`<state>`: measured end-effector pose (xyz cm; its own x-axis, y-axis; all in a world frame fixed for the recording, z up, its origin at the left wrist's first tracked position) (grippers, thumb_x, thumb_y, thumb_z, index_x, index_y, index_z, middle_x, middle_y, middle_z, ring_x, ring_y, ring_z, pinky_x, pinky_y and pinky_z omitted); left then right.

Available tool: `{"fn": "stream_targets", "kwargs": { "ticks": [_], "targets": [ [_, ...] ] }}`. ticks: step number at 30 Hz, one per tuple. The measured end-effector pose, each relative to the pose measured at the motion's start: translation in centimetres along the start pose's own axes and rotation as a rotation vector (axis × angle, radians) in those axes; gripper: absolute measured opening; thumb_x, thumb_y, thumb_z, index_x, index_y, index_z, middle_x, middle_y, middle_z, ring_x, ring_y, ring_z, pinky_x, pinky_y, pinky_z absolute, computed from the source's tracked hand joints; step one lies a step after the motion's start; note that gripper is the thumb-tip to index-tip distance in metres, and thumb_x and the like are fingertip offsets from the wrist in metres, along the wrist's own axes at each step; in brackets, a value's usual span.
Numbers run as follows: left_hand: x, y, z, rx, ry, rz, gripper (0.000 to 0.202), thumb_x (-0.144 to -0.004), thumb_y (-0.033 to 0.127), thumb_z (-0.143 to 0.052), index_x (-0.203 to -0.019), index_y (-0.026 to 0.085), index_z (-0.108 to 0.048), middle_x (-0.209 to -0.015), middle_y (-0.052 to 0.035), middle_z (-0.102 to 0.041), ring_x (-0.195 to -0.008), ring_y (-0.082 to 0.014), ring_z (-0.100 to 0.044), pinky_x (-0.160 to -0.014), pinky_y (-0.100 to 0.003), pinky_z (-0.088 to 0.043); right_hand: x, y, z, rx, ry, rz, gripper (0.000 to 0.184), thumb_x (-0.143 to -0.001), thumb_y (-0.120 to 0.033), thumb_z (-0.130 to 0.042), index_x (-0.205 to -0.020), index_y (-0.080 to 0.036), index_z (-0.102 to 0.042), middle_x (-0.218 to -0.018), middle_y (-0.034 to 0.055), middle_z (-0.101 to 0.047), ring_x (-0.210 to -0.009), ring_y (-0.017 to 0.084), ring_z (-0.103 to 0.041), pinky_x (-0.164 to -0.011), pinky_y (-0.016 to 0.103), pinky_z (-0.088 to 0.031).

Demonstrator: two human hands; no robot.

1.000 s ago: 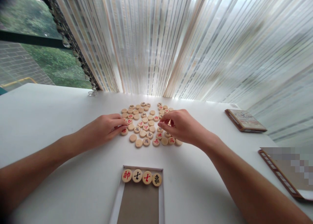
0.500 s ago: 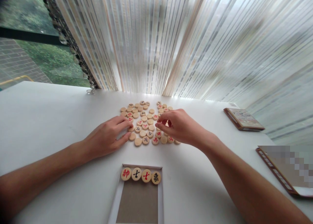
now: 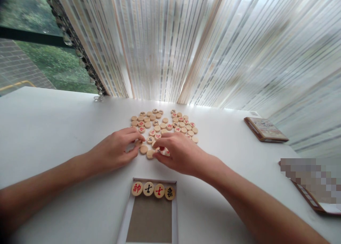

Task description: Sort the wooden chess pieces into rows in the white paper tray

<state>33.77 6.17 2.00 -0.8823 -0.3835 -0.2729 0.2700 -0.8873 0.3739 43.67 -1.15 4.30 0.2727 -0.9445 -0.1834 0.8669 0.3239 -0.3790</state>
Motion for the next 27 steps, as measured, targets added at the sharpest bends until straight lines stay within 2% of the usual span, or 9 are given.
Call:
{"fn": "stream_targets", "kwargs": {
  "ticks": [5,9,14,18,23,27],
  "targets": [
    [0.0,-0.8,-0.2,0.081,-0.007,0.055,0.022,-0.084,0.011,-0.064,-0.102,0.020,-0.074,-0.101,-0.0051,-0.074,-0.094,-0.0229,-0.071,-0.083,-0.032,-0.055,-0.1,0.3,-2.1,0.021,-0.021,-0.018,0.014,-0.096,-0.028,-0.073,-0.102,-0.017,-0.080,-0.093,0.0083,-0.071,-0.079,0.019,-0.064,-0.068,0.029,-0.043],
    [-0.1,-0.7,-0.3,0.060,-0.008,0.042,0.018,-0.092,0.015,-0.062,-0.105,0.019,-0.073,-0.100,-0.0058,-0.072,-0.092,-0.0223,-0.070,-0.085,-0.033,-0.055,-0.2,0.3,-3.2,0.039,-0.045,-0.013,0.011,-0.096,-0.024,-0.073,-0.097,-0.016,-0.080,-0.090,0.0072,-0.067,-0.076,0.017,-0.060,-0.066,0.028,-0.040],
    [-0.3,-0.1,-0.5,-0.043,-0.038,-0.035,0.023,-0.106,0.020,-0.049,-0.108,0.016,-0.071,-0.102,-0.0094,-0.071,-0.098,-0.0246,-0.070,-0.091,-0.037,-0.054,-0.1,-0.6,-3.0,0.100,-0.013,0.054,0.022,-0.101,-0.025,-0.063,-0.089,-0.013,-0.077,-0.086,0.0078,-0.065,-0.075,0.018,-0.057,-0.066,0.029,-0.039],
    [-0.4,-0.8,-0.3,-0.039,-0.006,-0.020,0.026,-0.107,0.017,-0.045,-0.104,0.016,-0.071,-0.097,-0.0084,-0.072,-0.093,-0.0234,-0.070,-0.085,-0.034,-0.053,-0.2,-0.9,-3.0,0.127,-0.021,0.078,0.030,-0.104,-0.024,-0.056,-0.082,-0.013,-0.074,-0.081,0.0078,-0.065,-0.074,0.018,-0.056,-0.067,0.031,-0.040],
    [-0.3,-1.5,0.3,0.031,0.065,-0.010,0.024,-0.106,0.020,-0.048,-0.103,0.016,-0.072,-0.098,-0.0075,-0.073,-0.092,-0.0221,-0.070,-0.085,-0.034,-0.052,-0.3,0.0,-2.9,0.098,-0.015,-0.016,0.029,-0.103,-0.024,-0.056,-0.080,-0.013,-0.070,-0.082,0.0077,-0.067,-0.074,0.018,-0.057,-0.067,0.030,-0.039],
    [-0.3,-1.2,0.8,0.107,0.069,0.001,0.019,-0.103,0.023,-0.056,-0.101,0.018,-0.073,-0.094,-0.0049,-0.073,-0.085,-0.0191,-0.069,-0.080,-0.032,-0.051,-0.3,0.9,-2.3,0.056,0.031,-0.091,0.027,-0.102,-0.023,-0.058,-0.079,-0.014,-0.070,-0.079,0.0060,-0.066,-0.071,0.016,-0.057,-0.065,0.029,-0.038]
  ]
}}
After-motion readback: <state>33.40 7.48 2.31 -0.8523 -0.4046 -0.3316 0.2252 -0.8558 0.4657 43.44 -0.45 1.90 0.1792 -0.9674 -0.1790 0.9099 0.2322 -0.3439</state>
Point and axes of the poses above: each hand's wrist, its own x-axis away from the middle knuckle, its own z-axis out of the back of the hand, y = z × x, the point moved 10 cm from there along -x, towards the middle knuckle
